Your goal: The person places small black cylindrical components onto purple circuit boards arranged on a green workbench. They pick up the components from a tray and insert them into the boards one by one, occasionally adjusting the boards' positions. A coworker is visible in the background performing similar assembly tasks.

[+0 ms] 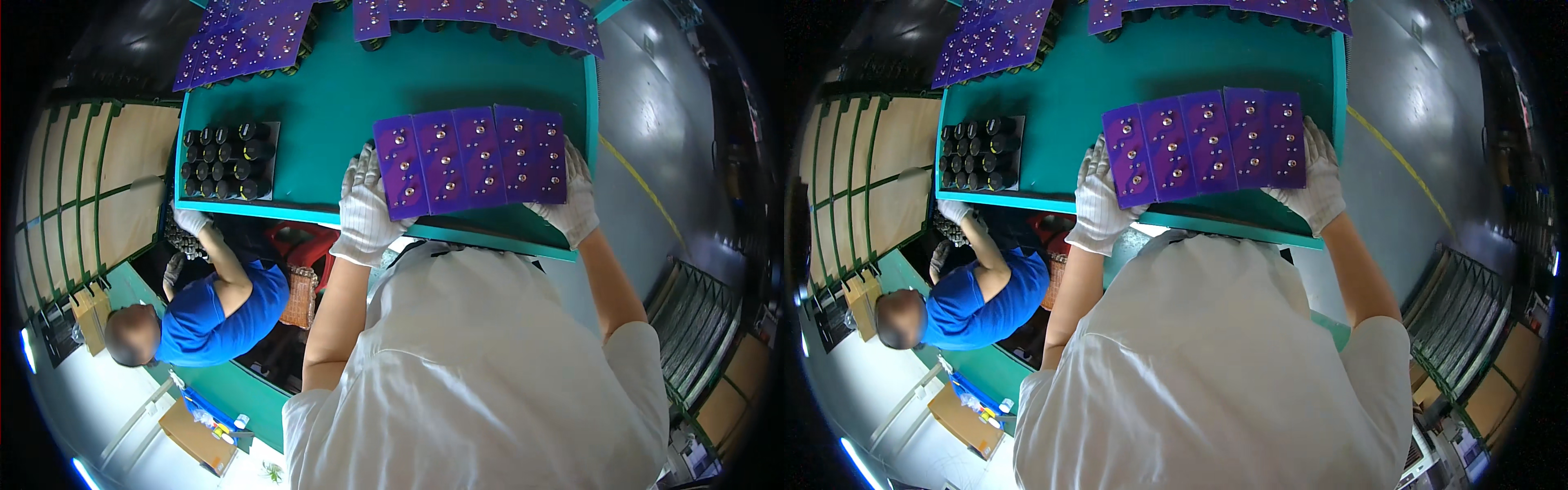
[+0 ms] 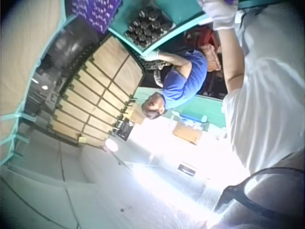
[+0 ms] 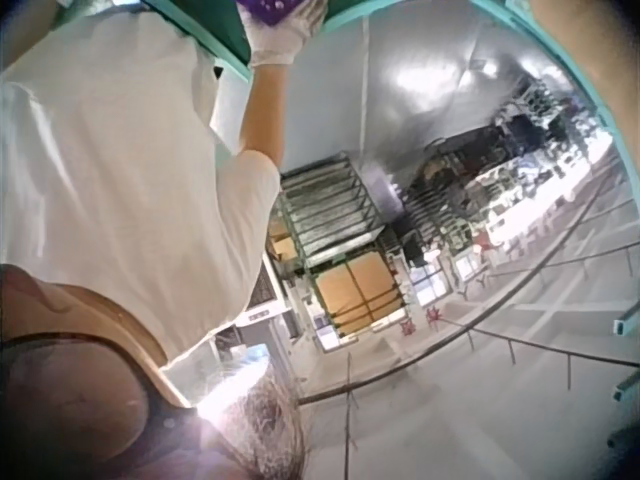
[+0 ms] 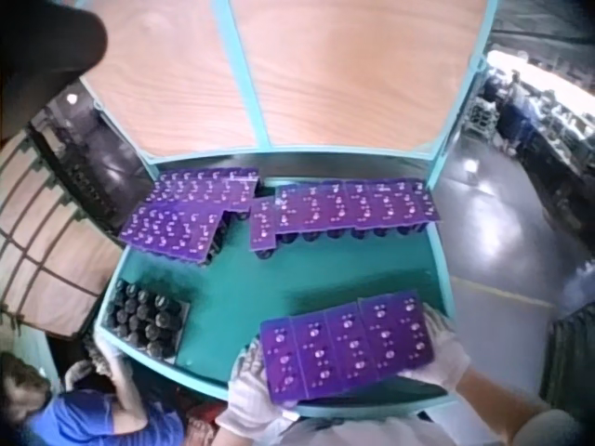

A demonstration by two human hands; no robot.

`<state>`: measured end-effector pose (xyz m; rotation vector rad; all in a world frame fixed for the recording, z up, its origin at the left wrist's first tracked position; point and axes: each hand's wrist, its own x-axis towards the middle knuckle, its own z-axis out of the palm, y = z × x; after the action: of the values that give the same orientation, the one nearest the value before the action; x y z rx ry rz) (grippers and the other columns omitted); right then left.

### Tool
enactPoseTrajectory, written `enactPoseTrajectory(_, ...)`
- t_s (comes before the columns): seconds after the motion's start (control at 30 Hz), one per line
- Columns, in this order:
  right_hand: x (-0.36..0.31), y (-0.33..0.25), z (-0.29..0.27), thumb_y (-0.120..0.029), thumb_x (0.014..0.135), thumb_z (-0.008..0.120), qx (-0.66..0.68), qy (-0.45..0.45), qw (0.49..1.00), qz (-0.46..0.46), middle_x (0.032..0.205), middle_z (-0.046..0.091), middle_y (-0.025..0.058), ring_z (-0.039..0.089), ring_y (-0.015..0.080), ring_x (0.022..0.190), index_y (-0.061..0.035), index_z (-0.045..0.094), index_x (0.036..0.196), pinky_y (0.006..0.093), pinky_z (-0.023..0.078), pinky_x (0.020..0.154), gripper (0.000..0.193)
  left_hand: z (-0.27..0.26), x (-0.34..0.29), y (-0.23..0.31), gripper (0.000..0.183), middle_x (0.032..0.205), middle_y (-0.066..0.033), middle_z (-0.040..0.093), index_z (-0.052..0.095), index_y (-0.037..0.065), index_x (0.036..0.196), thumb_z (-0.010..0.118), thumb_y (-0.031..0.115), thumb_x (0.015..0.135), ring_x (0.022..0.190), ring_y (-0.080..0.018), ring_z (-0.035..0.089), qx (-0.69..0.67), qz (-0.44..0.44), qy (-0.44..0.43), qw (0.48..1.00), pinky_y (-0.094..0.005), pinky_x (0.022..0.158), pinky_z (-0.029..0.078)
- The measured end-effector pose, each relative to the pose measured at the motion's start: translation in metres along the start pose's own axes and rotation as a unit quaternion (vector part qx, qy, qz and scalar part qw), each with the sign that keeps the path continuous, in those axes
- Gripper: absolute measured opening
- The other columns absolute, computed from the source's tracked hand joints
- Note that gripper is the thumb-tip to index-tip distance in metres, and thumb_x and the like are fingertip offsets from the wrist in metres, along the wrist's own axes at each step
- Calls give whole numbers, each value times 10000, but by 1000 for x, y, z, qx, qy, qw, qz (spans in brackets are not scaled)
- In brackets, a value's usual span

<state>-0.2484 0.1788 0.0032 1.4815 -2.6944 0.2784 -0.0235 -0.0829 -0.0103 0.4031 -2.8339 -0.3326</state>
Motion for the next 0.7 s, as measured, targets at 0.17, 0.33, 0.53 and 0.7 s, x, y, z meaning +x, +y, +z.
enactPoseTrajectory(0.17, 0, 1, 3, -689, 716, 642, -6, 2, 1000, 1, 1389, 462, 165, 393, 345, 1339, -36, 381, 1406, 488, 307, 1124, 985, 0, 0, 0, 758, 1401, -272, 439, 496, 53, 1350, 567, 578, 808, 1327, -420, 405, 8, 2, -17, 1000, -537, 1107, 290)
enactPoseTrajectory(0.33, 1, 2, 4, -686, 725, 635, -1, 9, 1000, -6, 1383, 462, 167, 391, 345, 1340, -34, 374, 1406, 487, 309, 1121, 978, 0, -2, 0, 754, 1410, -264, 425, 492, 56, 1353, 559, 584, 819, 1342, -420, 382, 15, 15, -12, 1000, -543, 1105, 288)
enactPoseTrajectory(0.53, 1, 2, 5, -691, 745, 611, -28, -8, 1000, -2, 1371, 461, 184, 397, 350, 1334, -15, 366, 1402, 484, 311, 1119, 973, 2, -1, -1, 755, 1362, -282, 463, 505, 31, 1331, 552, 595, 830, 1293, -447, 432, 8, 14, 1, 1000, -554, 1082, 323)
enactPoseTrajectory(0.7, 0, 4, 6, -710, 747, 593, -7, 9, 1000, -11, 1360, 464, 188, 404, 367, 1323, -14, 363, 1402, 490, 313, 1114, 983, -5, 4, 5, 738, 1372, -284, 458, 505, 33, 1332, 594, 537, 801, 1290, -438, 441, 7, 1, -9, 1000, -546, 1080, 328)
